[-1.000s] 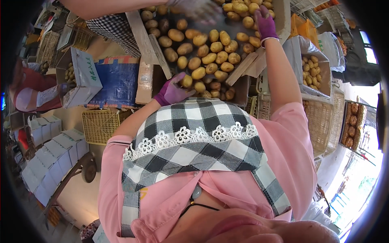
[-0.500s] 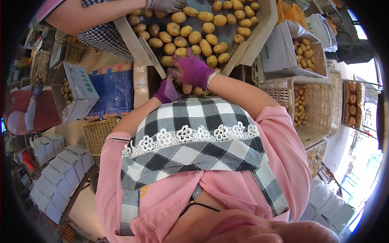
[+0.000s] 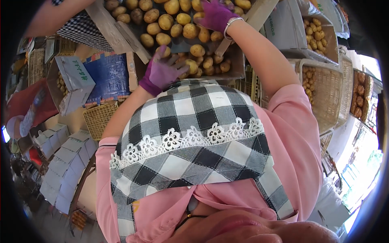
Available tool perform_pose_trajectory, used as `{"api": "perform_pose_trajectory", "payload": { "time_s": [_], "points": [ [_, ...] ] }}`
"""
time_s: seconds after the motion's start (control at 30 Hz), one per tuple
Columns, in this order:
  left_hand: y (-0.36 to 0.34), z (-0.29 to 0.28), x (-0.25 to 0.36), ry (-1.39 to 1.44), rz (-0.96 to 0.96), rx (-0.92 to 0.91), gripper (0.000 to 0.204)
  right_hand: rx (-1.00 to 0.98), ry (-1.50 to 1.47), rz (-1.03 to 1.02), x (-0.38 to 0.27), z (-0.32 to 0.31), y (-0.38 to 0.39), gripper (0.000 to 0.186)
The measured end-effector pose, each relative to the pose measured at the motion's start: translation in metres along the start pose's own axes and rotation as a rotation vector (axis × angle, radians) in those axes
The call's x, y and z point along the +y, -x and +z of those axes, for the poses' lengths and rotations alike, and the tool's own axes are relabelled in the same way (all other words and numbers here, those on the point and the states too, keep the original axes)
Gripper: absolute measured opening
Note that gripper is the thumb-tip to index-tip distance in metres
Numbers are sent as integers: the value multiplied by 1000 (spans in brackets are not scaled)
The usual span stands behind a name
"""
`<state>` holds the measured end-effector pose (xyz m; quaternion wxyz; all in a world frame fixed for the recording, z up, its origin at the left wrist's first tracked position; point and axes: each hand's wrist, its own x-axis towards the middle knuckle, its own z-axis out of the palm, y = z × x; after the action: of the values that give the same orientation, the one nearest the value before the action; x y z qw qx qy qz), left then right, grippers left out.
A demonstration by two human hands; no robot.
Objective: The person sorts potatoes on a wooden sorting ramp by hand, sliding and placing them into a box below.
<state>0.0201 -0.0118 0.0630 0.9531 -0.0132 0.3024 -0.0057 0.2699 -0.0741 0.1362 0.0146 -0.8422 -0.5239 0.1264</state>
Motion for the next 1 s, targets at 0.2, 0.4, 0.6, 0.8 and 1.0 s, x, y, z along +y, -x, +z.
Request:
{"api": "perform_pose_trajectory", "payload": {
  "time_s": [0.2, 0.4, 0.6, 0.8, 1.0],
  "points": [
    [-26, 27, 36, 239, -72, 82, 82, 49, -926, -227, -26, 9, 99, 37],
    [-43, 55, 46, -147, 149, 168, 81, -490, -454, 62, 1, 133, 143, 43],
    [-65, 51, 38, 70, -11, 141, 89, -424, -283, -91, -46, 222, 70, 41],
    [-84, 60, 31, 78, -48, 279, 91, -125, -504, -116, -78, 181, 73, 38],
    [-81, 50, 36, -125, 23, 42, 82, 328, -617, -288, -56, 79, 111, 28]
  ]
}}
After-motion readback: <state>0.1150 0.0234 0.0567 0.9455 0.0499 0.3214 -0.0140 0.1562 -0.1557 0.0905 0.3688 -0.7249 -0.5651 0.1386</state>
